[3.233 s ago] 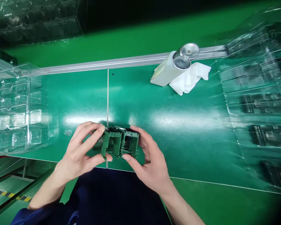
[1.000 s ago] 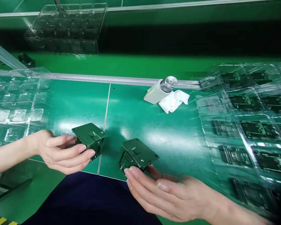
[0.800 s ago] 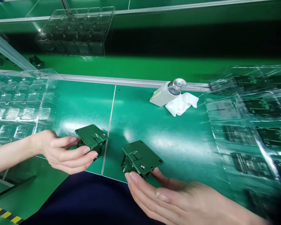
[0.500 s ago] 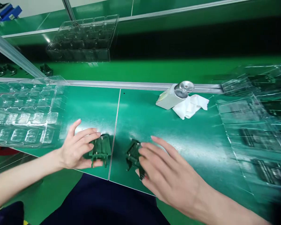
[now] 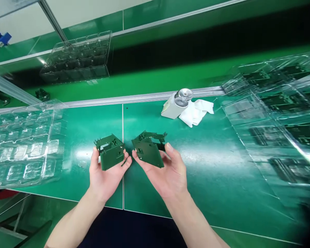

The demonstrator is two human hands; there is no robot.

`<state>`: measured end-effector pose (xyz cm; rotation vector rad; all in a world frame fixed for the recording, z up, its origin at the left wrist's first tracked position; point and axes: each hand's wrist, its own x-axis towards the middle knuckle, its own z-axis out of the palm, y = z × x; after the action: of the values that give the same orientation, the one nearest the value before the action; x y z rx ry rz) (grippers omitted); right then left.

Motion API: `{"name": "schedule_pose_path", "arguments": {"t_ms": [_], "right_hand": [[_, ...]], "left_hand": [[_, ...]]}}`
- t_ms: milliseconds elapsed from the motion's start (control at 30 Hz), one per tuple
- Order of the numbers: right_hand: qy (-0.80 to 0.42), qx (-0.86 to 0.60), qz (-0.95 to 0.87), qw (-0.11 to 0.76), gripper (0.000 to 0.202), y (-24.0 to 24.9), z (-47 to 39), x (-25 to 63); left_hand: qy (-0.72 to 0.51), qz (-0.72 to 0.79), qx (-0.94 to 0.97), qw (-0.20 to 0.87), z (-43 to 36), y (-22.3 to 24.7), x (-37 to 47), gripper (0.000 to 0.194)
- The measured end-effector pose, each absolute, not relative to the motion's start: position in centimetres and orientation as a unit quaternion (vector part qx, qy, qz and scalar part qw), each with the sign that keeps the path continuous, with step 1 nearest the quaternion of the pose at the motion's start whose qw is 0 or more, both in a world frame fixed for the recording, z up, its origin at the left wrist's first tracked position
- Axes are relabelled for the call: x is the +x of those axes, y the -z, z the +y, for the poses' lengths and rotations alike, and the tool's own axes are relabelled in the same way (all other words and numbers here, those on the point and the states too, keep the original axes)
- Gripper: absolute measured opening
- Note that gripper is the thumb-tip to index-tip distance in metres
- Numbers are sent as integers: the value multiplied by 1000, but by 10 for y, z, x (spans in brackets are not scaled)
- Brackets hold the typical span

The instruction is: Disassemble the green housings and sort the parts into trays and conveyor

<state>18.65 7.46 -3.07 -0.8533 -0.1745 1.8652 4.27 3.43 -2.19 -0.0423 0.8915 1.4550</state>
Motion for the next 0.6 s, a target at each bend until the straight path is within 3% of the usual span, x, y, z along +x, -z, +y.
{"name": "schedule_pose_path", "arguments": {"t_ms": [133, 233, 300, 367, 600], "right_hand": [[-589, -466, -405, 521, 50, 45, 78, 207], [-377, -501, -688, 364, 56, 50, 73, 221], [-311, -453, -804, 227, 56, 51, 66, 225], [-272, -397, -861, 165, 63, 53, 61, 223], [-140, -420, -855, 271, 52, 90, 47, 216]], "left_hand": [[-615, 543, 270, 504, 37, 52, 10, 58], [-463, 653, 473, 368, 37, 79, -13, 69], [-372, 643, 573, 346, 38, 98, -18, 66], [-317, 615, 650, 316, 40, 116, -17, 64], [-281, 445, 813, 251, 39, 133, -2, 58]]}}
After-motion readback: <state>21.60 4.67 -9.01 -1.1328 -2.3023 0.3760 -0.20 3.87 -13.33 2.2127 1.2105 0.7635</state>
